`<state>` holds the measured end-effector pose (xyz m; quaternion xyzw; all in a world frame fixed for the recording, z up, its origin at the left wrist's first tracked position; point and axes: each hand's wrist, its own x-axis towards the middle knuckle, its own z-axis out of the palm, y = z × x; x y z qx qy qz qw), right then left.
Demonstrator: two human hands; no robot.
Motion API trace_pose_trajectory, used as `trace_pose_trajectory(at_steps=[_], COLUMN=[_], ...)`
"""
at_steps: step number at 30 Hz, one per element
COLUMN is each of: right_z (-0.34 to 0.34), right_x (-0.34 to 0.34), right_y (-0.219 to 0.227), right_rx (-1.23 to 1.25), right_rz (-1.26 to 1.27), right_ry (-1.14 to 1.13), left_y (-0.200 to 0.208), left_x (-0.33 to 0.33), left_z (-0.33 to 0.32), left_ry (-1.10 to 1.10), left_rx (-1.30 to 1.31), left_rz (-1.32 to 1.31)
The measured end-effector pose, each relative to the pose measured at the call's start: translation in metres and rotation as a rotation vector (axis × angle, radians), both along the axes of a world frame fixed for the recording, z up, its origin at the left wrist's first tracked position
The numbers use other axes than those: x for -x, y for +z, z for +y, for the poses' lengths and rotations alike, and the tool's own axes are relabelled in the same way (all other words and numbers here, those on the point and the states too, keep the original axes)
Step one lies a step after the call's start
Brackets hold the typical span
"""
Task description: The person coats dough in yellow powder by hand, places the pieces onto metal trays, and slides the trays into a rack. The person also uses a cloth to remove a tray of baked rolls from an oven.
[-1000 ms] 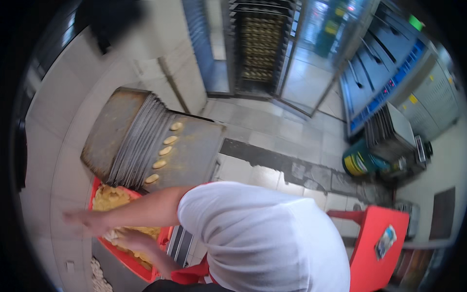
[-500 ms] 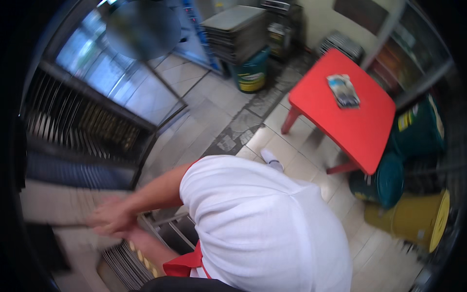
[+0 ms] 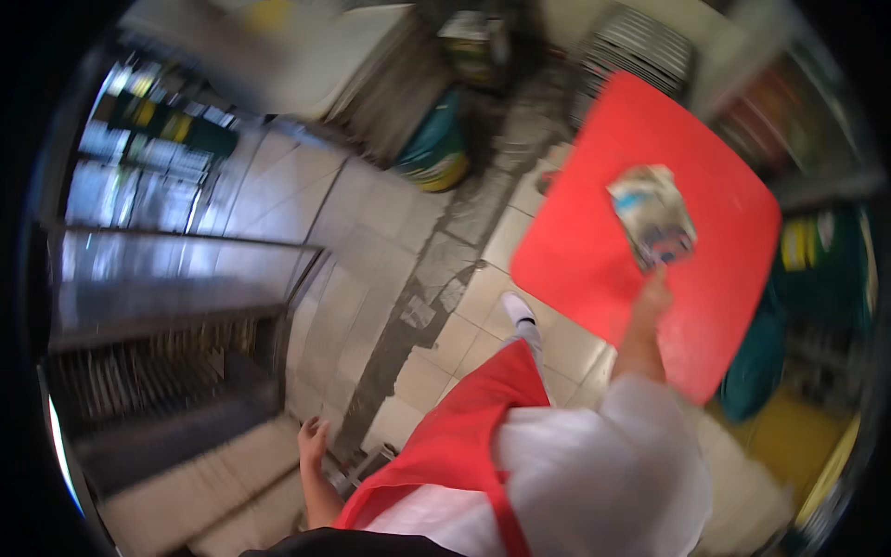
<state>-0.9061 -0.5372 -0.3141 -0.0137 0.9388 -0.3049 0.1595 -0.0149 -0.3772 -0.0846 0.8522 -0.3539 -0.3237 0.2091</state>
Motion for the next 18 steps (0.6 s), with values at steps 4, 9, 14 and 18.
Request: trace_pose_trajectory(at_steps=[4, 9, 14, 18], right_z=[-0.037, -0.173, -0.300, -0.377], right_x=[-0.007, 0.018, -0.139, -0.388], right_y=[0.022, 0.108, 0.242, 0.375], right_rx=[1.071, 0.993, 1.156, 1.037], right_rz=[-0.566, -0.268, -0.389, -0.736], right_ry=[-0.165, -0.007, 0.685, 1.155], left_y=[0.008, 0.005, 0.066, 0.152], left_x=[0.021, 0.016, 0.044, 0.082], left_z=[-0.060, -0.150, -0.324, -0.451], left_ry=[-0.040, -0.013, -0.266, -0.708], left_rx=[-0.465, -0.239, 0.328, 0.797], left_rz=[0.111, 0.039, -0.083, -0.065])
